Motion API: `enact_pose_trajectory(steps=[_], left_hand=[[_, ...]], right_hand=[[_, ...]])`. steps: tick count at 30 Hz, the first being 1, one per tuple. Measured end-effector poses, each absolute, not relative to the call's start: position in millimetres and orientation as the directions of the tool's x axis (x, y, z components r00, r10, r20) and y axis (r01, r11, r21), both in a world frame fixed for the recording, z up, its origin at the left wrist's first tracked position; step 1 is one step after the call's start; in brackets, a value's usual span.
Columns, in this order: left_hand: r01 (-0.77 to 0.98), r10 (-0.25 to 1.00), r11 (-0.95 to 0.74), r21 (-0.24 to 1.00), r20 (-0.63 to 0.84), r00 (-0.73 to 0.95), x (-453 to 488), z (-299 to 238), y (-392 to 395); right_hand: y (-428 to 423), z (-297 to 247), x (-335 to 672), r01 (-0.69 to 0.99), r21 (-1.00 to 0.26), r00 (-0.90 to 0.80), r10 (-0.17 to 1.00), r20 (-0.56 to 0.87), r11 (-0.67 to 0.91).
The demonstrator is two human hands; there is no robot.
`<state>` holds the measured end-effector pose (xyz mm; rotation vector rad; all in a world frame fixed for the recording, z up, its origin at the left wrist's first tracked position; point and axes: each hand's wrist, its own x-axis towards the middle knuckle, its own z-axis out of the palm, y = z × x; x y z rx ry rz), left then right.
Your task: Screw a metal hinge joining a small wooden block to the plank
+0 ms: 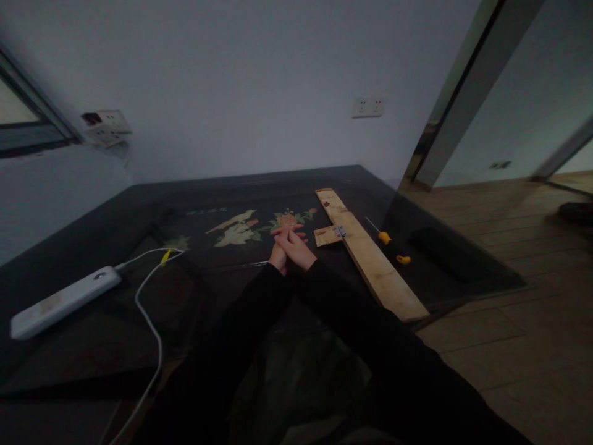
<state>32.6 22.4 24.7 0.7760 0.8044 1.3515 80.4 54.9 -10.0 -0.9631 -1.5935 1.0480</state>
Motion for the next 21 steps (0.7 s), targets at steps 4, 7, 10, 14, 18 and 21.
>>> enact_pose_trajectory(steps=[4, 7, 10, 14, 18, 21], left_hand=[[-0.495, 0.995, 0.094, 0.864, -0.070, 0.067, 31, 21, 26], [-0.480, 0.995, 0.097, 0.872, -0.072, 0.069, 31, 17, 28], [-0.476, 0.994, 0.103, 0.873, -0.075, 0.077, 30, 14, 31], [-0.472, 0.994, 0.102, 0.876, -0.070, 0.086, 29, 11, 32], [-0.464, 0.992, 0.117, 0.878, -0.086, 0.087, 30, 10, 33], [-0.453, 0.993, 0.113, 0.884, -0.081, 0.088, 30, 10, 33]], right_hand=[[52, -6, 82, 0.118, -0.948, -0.219, 0.939, 0.264, 0.294], [50, -3, 82, 0.121, -0.950, -0.222, 0.941, 0.256, 0.287], [49, -1, 83, 0.119, -0.950, -0.225, 0.940, 0.257, 0.289], [48, -1, 83, 0.122, -0.948, -0.213, 0.941, 0.264, 0.293], [50, -4, 82, 0.117, -0.947, -0.215, 0.938, 0.271, 0.300], [52, -6, 82, 0.113, -0.945, -0.216, 0.936, 0.278, 0.307]])
